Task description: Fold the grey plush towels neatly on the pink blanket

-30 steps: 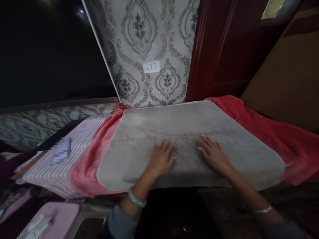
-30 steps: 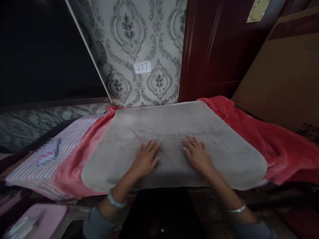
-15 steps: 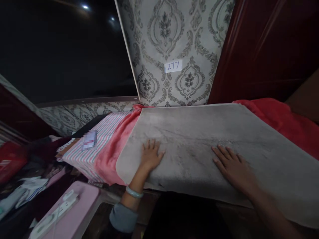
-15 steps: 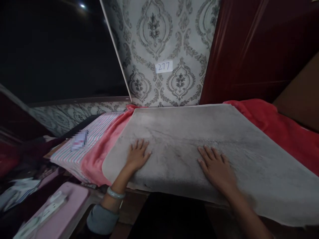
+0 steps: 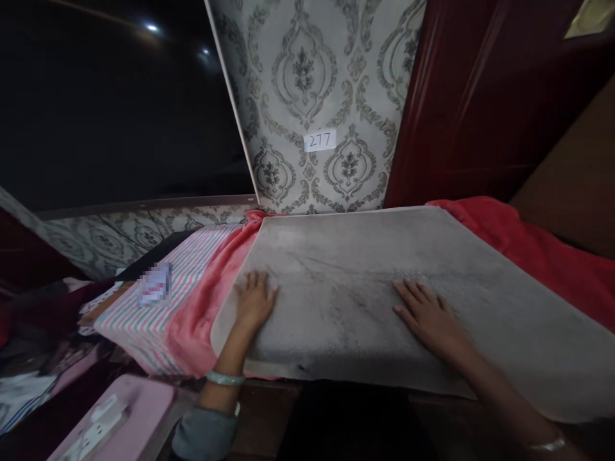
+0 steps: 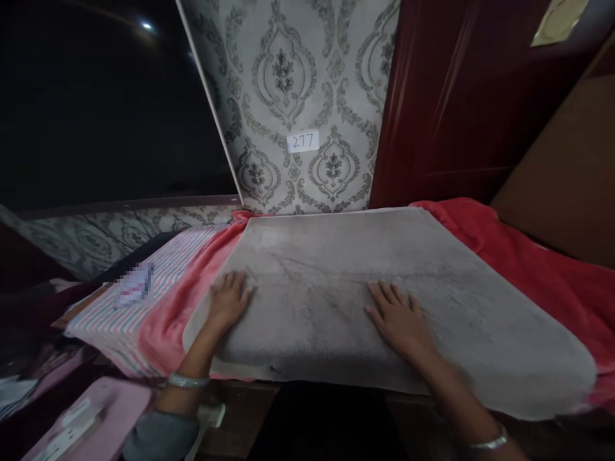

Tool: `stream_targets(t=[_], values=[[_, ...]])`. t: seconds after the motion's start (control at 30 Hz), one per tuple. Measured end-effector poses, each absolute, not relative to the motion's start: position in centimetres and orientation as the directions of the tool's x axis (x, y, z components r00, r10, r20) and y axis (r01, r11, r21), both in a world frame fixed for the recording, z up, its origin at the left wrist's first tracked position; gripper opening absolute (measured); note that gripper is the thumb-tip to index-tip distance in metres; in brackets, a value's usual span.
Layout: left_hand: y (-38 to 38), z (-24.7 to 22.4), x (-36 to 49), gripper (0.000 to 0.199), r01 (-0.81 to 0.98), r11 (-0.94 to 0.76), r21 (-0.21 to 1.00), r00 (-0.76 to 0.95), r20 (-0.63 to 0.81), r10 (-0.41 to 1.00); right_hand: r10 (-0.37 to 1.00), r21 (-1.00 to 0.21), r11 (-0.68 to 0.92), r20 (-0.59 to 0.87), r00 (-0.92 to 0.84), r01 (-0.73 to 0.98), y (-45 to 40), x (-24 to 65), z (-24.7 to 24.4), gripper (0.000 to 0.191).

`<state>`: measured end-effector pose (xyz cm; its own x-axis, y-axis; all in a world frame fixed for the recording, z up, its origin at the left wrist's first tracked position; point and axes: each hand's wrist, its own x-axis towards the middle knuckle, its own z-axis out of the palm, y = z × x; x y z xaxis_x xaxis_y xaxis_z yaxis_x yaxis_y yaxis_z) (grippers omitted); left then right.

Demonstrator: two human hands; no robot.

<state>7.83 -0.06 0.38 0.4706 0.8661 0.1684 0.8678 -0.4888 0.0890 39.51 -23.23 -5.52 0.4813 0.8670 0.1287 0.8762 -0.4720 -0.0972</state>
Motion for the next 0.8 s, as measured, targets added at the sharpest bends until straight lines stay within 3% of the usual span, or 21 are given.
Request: stream_targets(t=[0.13,0.27,0.47,0.67,0.8], values=[[-2.1,0.7,14.4,0.061,0.672,-0.73,0.121,0.724,0.095,0.683,0.878,-0.121,-0.43,0.176,0.446,0.894,-20.2,38.8,-3.5,0.062],[-3.7,-0.7,19.1,0.063,0.566,-0.816,0.117,0.816,0.065,0.575,0.911,-0.113,-0.386,0.111,0.398,0.915,-17.6,37.7,-3.1,0.061],[-1.6,-1.8,17.3,0.063,0.712,-0.7,0.057,0.699,0.04,0.714,0.909,-0.115,-0.402,0.07,0.411,0.909,-18.6,40.4,-4.8,0.064],[3.7,-0.1,8.9,0.063,0.898,-0.439,-0.028,0.439,-0.001,0.899,0.738,-0.08,-0.664,0.095,0.668,0.744,-26.3,49.9,-6.0,0.066],[5.9,-0.4,4.4,0.065,0.947,-0.321,0.007,0.321,-0.016,0.947,0.634,-0.076,-0.741,0.249,0.732,0.668,-32.3,54.1,-7.4,0.061]])
